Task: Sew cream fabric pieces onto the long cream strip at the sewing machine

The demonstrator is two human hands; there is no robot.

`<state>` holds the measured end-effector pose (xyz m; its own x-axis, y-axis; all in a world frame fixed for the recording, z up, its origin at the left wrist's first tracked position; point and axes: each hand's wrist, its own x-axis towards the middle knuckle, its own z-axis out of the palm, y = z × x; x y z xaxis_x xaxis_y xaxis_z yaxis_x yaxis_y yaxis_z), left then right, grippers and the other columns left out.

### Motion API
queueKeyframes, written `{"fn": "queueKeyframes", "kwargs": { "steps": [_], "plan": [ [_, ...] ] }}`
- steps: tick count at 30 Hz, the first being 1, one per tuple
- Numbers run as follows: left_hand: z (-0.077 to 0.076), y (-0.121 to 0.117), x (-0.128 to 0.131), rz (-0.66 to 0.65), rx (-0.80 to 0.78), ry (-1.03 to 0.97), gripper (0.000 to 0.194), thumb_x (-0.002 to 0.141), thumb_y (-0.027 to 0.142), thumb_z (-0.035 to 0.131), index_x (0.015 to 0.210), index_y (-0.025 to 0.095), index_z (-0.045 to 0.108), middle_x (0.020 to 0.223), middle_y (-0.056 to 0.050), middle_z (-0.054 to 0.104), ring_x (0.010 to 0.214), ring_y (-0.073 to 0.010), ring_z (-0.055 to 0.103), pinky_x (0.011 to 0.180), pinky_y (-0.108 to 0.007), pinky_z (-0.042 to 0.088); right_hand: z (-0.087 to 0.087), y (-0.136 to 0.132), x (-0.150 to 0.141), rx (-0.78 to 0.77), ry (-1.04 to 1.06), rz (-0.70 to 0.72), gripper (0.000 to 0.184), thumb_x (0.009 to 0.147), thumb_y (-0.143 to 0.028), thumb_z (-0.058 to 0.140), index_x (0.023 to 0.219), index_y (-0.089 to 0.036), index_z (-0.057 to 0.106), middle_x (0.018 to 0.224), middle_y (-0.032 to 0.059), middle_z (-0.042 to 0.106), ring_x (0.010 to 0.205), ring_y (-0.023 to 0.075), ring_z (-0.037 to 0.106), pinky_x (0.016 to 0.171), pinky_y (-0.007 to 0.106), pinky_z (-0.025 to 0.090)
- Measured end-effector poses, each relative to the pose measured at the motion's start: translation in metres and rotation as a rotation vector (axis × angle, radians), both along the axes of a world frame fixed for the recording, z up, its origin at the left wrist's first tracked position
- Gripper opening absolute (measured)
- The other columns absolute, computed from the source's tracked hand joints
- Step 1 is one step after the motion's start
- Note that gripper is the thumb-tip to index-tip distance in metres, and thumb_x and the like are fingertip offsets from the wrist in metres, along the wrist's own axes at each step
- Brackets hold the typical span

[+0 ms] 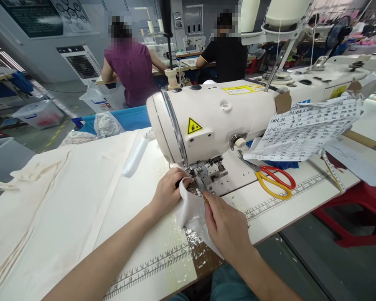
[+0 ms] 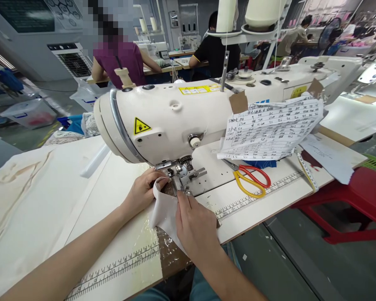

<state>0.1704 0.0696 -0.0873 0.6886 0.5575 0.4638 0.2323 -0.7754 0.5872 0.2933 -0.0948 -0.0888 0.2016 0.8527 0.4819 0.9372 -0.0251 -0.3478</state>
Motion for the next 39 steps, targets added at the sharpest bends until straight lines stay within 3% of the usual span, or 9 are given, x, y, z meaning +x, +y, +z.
{"fn": "queueKeyframes", "kwargs": {
  "steps": [12, 21, 27, 34, 39],
  "plan": [
    [0.0014, 0.0013, 0.0012, 0.011, -0.024, 0.032, 0.021, 0.095, 0.032, 0.051, 0.084, 0.02, 0.064, 0.09, -0.006, 0.068, 0.084, -0.0194, 0.064, 0.073, -0.033, 0.054, -0.0006, -0.0012, 0.0006, -0.013, 0.012, 0.035, 0.037, 0.101, -0.015, 0.034, 0.124, -0.009, 0.063, 0.095, 0.0101, 0.075, 0.071, 0.0228, 0.072, 0.051, 0.031, 0.051],
    [-0.0009, 0.0018, 0.0016, 0.016, -0.013, 0.027, 0.019, 0.095, 0.032, 0.052, 0.085, 0.02, 0.064, 0.089, -0.005, 0.067, 0.085, -0.0194, 0.064, 0.073, -0.032, 0.054, -0.0005, -0.0002, 0.0011, -0.007, 0.018, 0.02, 0.035, 0.101, -0.016, 0.035, 0.121, -0.01, 0.064, 0.088, 0.0076, 0.074, 0.063, 0.0216, 0.07, 0.045, 0.031, 0.045],
    [0.0015, -0.0006, 0.0015, 0.009, 0.018, 0.056, 0.021, 0.096, 0.035, 0.051, 0.087, 0.02, 0.062, 0.09, -0.005, 0.066, 0.084, -0.0195, 0.062, 0.073, -0.032, 0.053, -0.0012, -0.0008, -0.0003, -0.011, 0.009, 0.017, 0.036, 0.101, -0.015, 0.034, 0.122, -0.009, 0.063, 0.094, 0.0102, 0.075, 0.07, 0.0233, 0.072, 0.049, 0.031, 0.049],
    [-0.0028, -0.002, 0.0025, 0.06, 0.176, 0.109, 0.011, 0.092, 0.024, 0.049, 0.091, 0.019, 0.058, 0.09, -0.007, 0.066, 0.083, -0.0217, 0.061, 0.07, -0.034, 0.052, -0.0005, -0.0005, -0.0004, -0.008, -0.01, 0.018, 0.035, 0.1, -0.012, 0.035, 0.123, -0.007, 0.062, 0.098, 0.013, 0.075, 0.076, 0.0248, 0.073, 0.053, 0.032, 0.052],
    [-0.0043, 0.0001, -0.0001, 0.064, 0.127, 0.092, 0.011, 0.092, 0.022, 0.048, 0.088, 0.019, 0.058, 0.089, -0.005, 0.066, 0.082, -0.0204, 0.062, 0.069, -0.033, 0.051, -0.0013, 0.0002, 0.0002, -0.015, -0.01, 0.004, 0.032, 0.099, -0.012, 0.04, 0.123, -0.01, 0.061, 0.098, 0.0106, 0.075, 0.074, 0.0215, 0.073, 0.054, 0.028, 0.051]
  ]
}}
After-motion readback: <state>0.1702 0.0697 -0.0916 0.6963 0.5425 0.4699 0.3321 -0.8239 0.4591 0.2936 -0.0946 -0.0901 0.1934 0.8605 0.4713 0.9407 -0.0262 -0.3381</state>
